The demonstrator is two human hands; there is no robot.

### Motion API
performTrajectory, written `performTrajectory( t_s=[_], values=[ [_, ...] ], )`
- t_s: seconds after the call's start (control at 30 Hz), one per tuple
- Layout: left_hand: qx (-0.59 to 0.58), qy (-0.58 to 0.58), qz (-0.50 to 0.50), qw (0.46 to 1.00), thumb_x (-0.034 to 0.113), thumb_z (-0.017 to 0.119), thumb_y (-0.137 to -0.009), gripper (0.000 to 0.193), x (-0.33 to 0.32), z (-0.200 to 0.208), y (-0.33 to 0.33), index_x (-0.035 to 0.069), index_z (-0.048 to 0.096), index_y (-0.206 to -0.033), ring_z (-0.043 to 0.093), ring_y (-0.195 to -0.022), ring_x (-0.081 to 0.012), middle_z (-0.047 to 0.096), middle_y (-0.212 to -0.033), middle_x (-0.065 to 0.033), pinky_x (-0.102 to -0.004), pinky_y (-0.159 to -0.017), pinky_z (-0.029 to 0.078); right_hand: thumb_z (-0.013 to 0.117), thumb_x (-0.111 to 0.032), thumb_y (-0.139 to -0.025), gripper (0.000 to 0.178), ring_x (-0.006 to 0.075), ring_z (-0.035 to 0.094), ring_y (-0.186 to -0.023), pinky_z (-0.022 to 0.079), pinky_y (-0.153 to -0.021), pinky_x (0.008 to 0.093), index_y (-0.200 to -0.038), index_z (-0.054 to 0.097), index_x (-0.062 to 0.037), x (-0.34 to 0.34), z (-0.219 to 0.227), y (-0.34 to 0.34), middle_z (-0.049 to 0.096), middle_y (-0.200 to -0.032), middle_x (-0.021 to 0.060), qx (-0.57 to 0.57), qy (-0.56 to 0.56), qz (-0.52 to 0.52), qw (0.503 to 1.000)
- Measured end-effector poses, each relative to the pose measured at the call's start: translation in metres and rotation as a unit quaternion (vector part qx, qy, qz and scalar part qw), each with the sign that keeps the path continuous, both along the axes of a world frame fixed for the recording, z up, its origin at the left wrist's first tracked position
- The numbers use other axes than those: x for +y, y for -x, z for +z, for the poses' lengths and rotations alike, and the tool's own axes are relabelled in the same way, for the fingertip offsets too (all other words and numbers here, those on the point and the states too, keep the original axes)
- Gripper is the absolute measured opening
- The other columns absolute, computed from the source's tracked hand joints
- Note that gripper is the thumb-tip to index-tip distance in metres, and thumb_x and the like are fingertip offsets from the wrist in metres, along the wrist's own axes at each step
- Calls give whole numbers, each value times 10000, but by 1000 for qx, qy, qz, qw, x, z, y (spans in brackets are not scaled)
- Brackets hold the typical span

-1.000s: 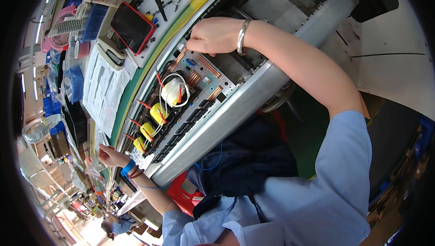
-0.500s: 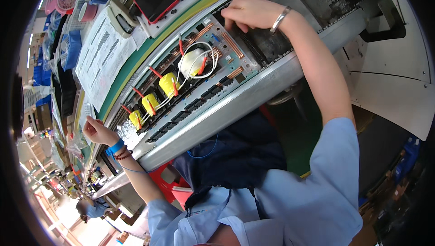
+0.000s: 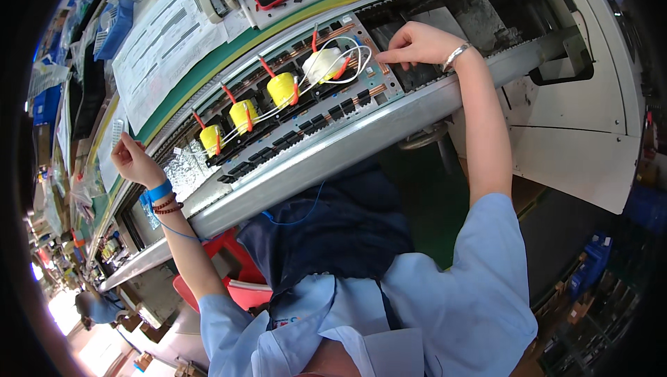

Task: The person assembles electronic components onto a printed circuit board by hand, placing transformers and connectors onto the circuit board.

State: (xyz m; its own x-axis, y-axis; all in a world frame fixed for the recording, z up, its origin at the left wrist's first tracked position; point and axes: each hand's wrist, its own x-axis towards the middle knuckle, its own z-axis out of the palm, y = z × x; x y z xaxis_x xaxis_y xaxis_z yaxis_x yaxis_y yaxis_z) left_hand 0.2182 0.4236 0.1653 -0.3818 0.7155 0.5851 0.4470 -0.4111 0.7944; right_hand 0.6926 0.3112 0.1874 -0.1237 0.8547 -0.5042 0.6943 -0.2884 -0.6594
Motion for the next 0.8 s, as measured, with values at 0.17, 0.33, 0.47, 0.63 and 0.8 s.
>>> performTrajectory(
  t_s=[0.17, 0.33, 0.47, 0.63, 0.8],
  values=[
    [-25, -9, -19, 999, 165, 599, -850, 176, 2, -3, 6, 25, 509, -792, 449, -532, -44, 521, -629, -10, -174, -473, 357, 584, -252, -818, 254, 52, 470, -522, 369, -485, 203, -778, 658, -12, -11, 12, 2, 530, -550, 0, -33, -30, -26, 999],
    [-51, -19, -39, 998, 153, 602, -846, 172, 6, -5, 8, 17, 510, -793, 466, -533, -45, 529, -625, -15, -174, -472, 373, 555, -242, -846, 260, 75, 500, -560, 380, -522, 213, -851, 644, 2, -50, 18, 18, 552, -612, 16, -47, -295, -199, 934],
    [-28, -32, -35, 998, 142, 596, -850, 161, 4, -1, 2, 11, 534, -779, 481, -536, -40, 538, -618, -17, -169, -478, 387, 533, -88, -844, 146, 91, 495, -581, 377, -522, 215, -909, 626, 3, -80, 29, 61, 567, -693, 33, -83, -399, -225, 885],
    [-61, -31, -78, 995, 108, 610, -835, 133, 0, -1, 4, 10, 521, -820, 483, -546, -29, 536, -625, -9, -151, -495, 376, 571, 1, -768, 115, 161, 476, -529, 374, -482, 270, -853, 641, -31, -102, 34, 146, 502, -618, 59, -75, -448, -92, 886],
    [-92, -38, -96, 990, 132, 611, -838, 142, 3, 2, -7, 25, 525, -799, 459, -512, -33, 518, -595, -1, -161, -466, 355, 608, -67, -731, 195, 214, 529, -649, 431, -591, 323, -922, 624, -33, -89, 18, 243, 555, -753, 71, 88, -473, 125, 868]
  ],
)
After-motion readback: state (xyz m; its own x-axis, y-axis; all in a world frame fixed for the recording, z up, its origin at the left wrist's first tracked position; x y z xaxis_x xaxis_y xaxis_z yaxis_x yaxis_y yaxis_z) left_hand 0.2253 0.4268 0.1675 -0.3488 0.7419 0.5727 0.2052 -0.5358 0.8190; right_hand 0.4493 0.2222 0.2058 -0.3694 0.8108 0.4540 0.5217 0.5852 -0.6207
